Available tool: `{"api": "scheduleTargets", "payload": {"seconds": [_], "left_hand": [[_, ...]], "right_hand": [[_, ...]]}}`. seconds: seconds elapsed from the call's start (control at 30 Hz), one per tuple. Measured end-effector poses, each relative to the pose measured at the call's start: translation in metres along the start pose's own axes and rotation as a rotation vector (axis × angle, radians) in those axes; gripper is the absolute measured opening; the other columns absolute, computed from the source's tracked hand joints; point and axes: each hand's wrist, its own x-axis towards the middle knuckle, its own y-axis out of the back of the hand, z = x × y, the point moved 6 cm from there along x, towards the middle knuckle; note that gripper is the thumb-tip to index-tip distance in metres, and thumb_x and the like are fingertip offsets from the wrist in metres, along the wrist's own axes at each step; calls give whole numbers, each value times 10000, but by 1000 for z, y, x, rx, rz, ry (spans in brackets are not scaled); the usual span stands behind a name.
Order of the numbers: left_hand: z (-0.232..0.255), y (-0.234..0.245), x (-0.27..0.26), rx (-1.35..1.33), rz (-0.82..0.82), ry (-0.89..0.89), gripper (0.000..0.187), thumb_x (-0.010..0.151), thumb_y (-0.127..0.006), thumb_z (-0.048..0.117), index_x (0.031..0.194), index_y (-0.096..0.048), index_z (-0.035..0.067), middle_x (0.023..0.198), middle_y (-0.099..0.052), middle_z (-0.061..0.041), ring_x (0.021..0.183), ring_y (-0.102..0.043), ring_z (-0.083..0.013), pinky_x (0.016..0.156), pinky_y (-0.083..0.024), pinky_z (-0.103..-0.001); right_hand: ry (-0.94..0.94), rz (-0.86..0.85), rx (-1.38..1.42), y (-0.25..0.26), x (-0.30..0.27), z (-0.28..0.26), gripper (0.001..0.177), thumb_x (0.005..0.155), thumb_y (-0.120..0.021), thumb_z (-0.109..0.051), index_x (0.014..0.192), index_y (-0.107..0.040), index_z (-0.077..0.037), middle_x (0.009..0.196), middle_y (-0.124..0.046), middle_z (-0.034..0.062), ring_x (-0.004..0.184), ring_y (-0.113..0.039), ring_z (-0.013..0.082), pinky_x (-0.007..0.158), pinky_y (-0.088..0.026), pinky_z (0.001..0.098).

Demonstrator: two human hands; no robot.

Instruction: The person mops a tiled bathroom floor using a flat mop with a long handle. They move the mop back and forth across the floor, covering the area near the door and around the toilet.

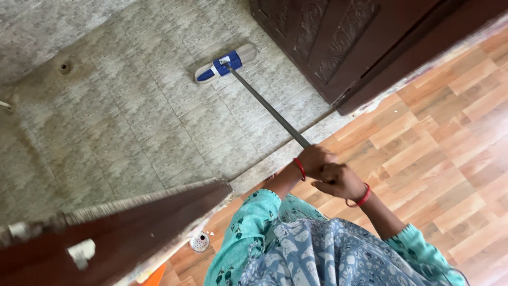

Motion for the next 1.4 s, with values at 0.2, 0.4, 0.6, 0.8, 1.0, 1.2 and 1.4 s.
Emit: {"api": "scheduleTargets", "payload": {"seconds": [0.2,0.4,0.6,0.8,1.0,1.2,1.4], "left_hand": [[140,-86,31,-11,-107,-14,305,671,-729,428,745,-597,163,716,-692,-50,683,-705,-328,565,-538,-482],[238,-119,62,-219,-39,-141,356,680,-750,476,795,-597,176,693,-687,-51,668,-711,-309,572,-550,-459],[231,-103,51,-291,4,-149,285,728,-725,464,841,-646,214,691,-677,-26,650,-692,-284,582,-539,-426],[143,-62,55,-217,-2,-177,264,748,-727,449,829,-649,210,681,-658,-26,667,-694,-278,590,-540,-429],[6,-5,46,-35,-40,-144,315,656,-749,459,742,-623,183,665,-671,-42,643,-694,-303,526,-516,-461],[-107,25,8,84,-166,0,245,679,-715,419,675,-640,186,694,-697,-69,678,-704,-322,619,-544,-475],[-108,-8,-33,146,-306,88,208,653,-679,397,653,-687,189,706,-721,-98,695,-709,-343,629,-545,-475]], "right_hand": [[-65,6,109,65,-142,-56,252,771,-826,-133,646,-640,-16,587,-577,76,488,-551,182,459,-426,344],[-330,42,263,118,-239,-78,435,784,-815,-56,572,-436,-24,540,-421,49,492,-429,163,486,-368,353],[-321,75,377,112,-221,-85,449,800,-794,-27,572,-407,-24,548,-392,56,511,-401,182,515,-371,364],[-314,55,307,97,-131,-52,464,801,-813,-61,578,-409,-15,545,-383,61,498,-395,184,506,-370,370],[-94,37,121,44,2,1,378,820,-801,-135,589,-530,-7,582,-519,107,498,-504,210,481,-407,371],[45,50,143,-33,89,60,224,815,-819,-179,711,-691,-28,659,-620,86,577,-599,212,538,-474,363],[18,30,143,-81,53,76,363,792,-861,-157,577,-602,-22,568,-562,107,518,-556,230,521,-438,381]]}}
